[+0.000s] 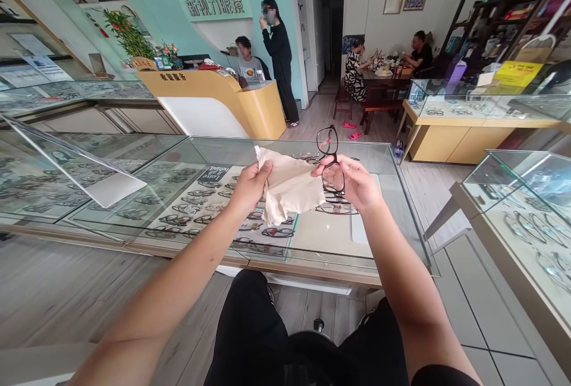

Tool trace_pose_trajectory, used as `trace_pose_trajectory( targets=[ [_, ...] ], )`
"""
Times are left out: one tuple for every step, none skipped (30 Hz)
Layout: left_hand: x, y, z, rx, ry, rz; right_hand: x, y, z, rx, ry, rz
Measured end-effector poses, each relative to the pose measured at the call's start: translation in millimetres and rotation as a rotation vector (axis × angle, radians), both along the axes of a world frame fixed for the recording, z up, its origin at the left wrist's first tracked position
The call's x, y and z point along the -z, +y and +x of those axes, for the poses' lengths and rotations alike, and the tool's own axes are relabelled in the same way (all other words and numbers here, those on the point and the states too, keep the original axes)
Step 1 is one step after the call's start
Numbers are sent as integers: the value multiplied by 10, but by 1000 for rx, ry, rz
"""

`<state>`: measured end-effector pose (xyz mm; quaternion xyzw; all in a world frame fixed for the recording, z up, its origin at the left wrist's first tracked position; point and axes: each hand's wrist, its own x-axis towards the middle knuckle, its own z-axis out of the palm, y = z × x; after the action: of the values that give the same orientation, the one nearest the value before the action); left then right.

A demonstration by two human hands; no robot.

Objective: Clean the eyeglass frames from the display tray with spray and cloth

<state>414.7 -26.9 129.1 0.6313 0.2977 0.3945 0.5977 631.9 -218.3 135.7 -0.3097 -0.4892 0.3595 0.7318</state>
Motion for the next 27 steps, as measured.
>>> trace_pose_trajectory(
  targets=[
    [19, 2, -13, 29, -14, -51, -1, -1, 1, 3, -4, -4],
    [32, 1, -31, 78, -30, -120, -2, -3, 1, 6, -7, -9],
    [42, -3, -53, 148, -34, -199, -5, -4, 2, 9, -8, -11],
    [49, -8, -81, 237, -19, -280, -8, -5, 4, 14, -7, -10],
    [55, -15, -112, 335, 2, -348, -11, -7, 7, 19, -6, -8],
    [62, -23, -146, 429, 13, -392, -12, -8, 11, 22, -4, -4],
    [71, -32, -182, 509, 6, -416, -11, -10, 17, 26, -4, 0],
    [80, -42, -217, 566, -13, -423, -9, -11, 24, 31, -4, 2],
    [90, -53, -251, 597, -37, -421, -6, -13, 32, 36, -4, 3],
    [100, -63, -282, 602, -63, -414, -2, -15, 40, 43, -2, 4],
    [109, -72, -311, 589, -86, -404, 2, -17, 49, 50, 1, 4],
    [117, -79, -336, 564, -107, -397, 4, -20, 56, 60, 8, 6],
    [125, -84, -359, 537, -117, -395, 5, -23, 63, 70, 17, 10],
    [133, -87, -380, 507, -120, -399, 3, -26, 68, 78, 25, 14],
    [141, -90, -400, 479, -115, -415, 1, -30, 70, 86, 31, 18],
    [149, -95, -421, 452, -102, -441, -2, -33, 69, 92, 35, 19],
    [158, -105, -443, 429, -83, -470, -5, -36, 65, 96, 36, 16],
    [165, -120, -469, 411, -66, -490, -7, -38, 60, 99, 35, 10],
    [171, -143, -498, 398, -53, -491, -8, -39, 53, 98, 32, 1],
    [174, -175, -530, 391, -45, -466, -8, -40, 47, 94, 28, -5],
    [173, -214, -567, 391, -41, -418, -8, -41, 41, 87, 25, -6],
    [168, -258, -606, 399, -36, -354, -9, -41, 37, 78, 24, -4],
    [160, -306, -648, 412, -26, -286, -10, -41, 34, 71, 24, -1],
    [149, -353, -691, 425, -6, -223, -14, -41, 32, 69, 26, 0],
    [137, -399, -734, 436, 25, -170, -19, -39, 31, 74, 29, -4],
    [123, -441, -777, 437, 62, -123, -25, -37, 29, 85, 32, -14],
    [108, -477, -821, 423, 99, -75, -30, -33, 25, 97, 36, -27]
  ],
)
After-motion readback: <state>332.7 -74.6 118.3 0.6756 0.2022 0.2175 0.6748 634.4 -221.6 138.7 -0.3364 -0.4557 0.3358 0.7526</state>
